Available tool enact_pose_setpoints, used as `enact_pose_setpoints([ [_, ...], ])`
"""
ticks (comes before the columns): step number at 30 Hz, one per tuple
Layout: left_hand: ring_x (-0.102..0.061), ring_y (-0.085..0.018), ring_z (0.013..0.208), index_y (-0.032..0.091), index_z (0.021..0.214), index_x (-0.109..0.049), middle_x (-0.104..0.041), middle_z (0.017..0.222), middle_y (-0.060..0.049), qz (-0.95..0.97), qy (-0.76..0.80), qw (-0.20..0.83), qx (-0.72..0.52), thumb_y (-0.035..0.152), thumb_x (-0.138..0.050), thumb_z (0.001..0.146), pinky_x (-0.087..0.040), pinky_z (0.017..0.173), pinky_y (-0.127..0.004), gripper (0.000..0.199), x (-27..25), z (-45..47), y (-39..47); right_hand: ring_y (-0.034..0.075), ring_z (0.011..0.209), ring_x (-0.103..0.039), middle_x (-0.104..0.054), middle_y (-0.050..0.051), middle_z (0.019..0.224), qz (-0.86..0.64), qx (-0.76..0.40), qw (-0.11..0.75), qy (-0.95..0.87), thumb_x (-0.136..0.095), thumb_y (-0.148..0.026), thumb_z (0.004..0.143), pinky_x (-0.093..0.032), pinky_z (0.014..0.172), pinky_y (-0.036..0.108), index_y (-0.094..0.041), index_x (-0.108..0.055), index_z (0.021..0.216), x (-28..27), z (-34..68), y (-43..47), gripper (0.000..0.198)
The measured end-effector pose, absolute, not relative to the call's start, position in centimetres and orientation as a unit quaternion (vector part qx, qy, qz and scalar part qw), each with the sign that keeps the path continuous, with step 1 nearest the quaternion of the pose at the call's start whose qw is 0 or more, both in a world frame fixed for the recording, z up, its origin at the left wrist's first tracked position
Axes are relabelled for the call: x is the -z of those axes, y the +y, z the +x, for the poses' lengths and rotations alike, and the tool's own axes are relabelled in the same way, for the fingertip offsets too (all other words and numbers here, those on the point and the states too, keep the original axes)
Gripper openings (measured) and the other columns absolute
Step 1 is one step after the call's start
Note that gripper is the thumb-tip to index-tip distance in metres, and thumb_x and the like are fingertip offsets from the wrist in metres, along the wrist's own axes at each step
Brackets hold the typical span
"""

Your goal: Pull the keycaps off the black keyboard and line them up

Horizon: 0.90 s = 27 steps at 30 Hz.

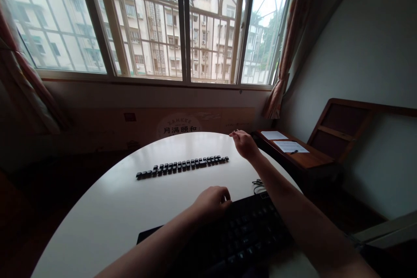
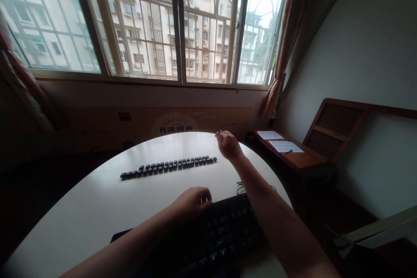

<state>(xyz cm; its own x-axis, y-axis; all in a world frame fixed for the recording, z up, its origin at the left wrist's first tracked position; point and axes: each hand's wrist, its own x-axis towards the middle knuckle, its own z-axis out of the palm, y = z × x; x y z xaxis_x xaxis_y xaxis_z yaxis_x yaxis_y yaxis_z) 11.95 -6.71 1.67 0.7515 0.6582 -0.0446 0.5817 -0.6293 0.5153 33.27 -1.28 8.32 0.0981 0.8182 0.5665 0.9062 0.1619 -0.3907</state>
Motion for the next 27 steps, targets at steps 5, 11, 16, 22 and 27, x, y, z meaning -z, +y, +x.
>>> enact_pose_setpoints([
  [5, -0.063, -0.023, 0.09, 0.024, 0.095, -0.069, -0.07, 0.099, -0.005, 0.904, 0.34, 0.253, -0.054, 0.042, -0.058, 0.081, -0.047, 0.073, -0.031, 0.026, -2.2, 11.9, -7.1, 0.016, 0.048, -0.057, -0.055, 0.001, 0.049, -0.592, -0.098, 0.468, -0.649, -0.013, -0.061, 0.099, -0.047, 0.057, 0.027, -0.016, -0.073, 0.093, -10.0, 35.0, -8.0, 0.075],
  [11, -0.063, -0.024, 0.091, 0.025, 0.098, -0.07, -0.07, 0.099, -0.005, 0.921, 0.307, 0.233, -0.056, 0.042, -0.061, 0.079, -0.047, 0.074, -0.032, 0.027, -2.1, 11.8, -7.2, 0.012, 0.04, -0.051, -0.059, -0.002, 0.061, -0.56, -0.302, 0.567, -0.524, -0.067, -0.057, 0.079, -0.043, 0.035, 0.023, -0.018, -0.063, 0.099, -4.7, 38.4, -15.7, 0.044],
  [16, -0.063, -0.023, 0.091, 0.024, 0.097, -0.07, -0.069, 0.099, -0.005, 0.926, 0.296, 0.226, -0.057, 0.038, -0.059, 0.08, -0.047, 0.074, -0.031, 0.024, -2.0, 12.0, -6.9, 0.009, 0.032, -0.032, -0.032, -0.011, 0.043, -0.566, -0.228, 0.685, -0.398, -0.056, -0.057, 0.086, -0.037, 0.031, 0.021, -0.02, -0.057, 0.081, -0.5, 39.8, -18.7, 0.038],
  [22, -0.063, -0.023, 0.09, 0.023, 0.098, -0.069, -0.069, 0.099, -0.005, 0.926, 0.297, 0.23, -0.046, 0.039, -0.059, 0.08, -0.047, 0.074, -0.03, 0.026, -2.1, 12.4, -6.5, 0.012, 0.031, -0.038, -0.033, -0.009, 0.039, -0.681, -0.109, 0.604, -0.399, -0.04, -0.057, 0.092, -0.031, 0.034, 0.023, -0.022, -0.051, 0.073, 2.2, 40.2, -18.7, 0.042],
  [27, -0.063, -0.023, 0.093, 0.024, 0.099, -0.069, -0.069, 0.1, -0.004, 0.922, 0.305, 0.234, -0.042, 0.039, -0.058, 0.081, -0.047, 0.075, -0.03, 0.026, -2.3, 12.4, -6.6, 0.013, 0.036, -0.037, -0.038, -0.006, 0.041, -0.699, -0.06, 0.57, -0.428, -0.04, -0.055, 0.093, -0.029, 0.04, 0.025, -0.022, -0.051, 0.07, 2.3, 40.6, -18.3, 0.042],
])
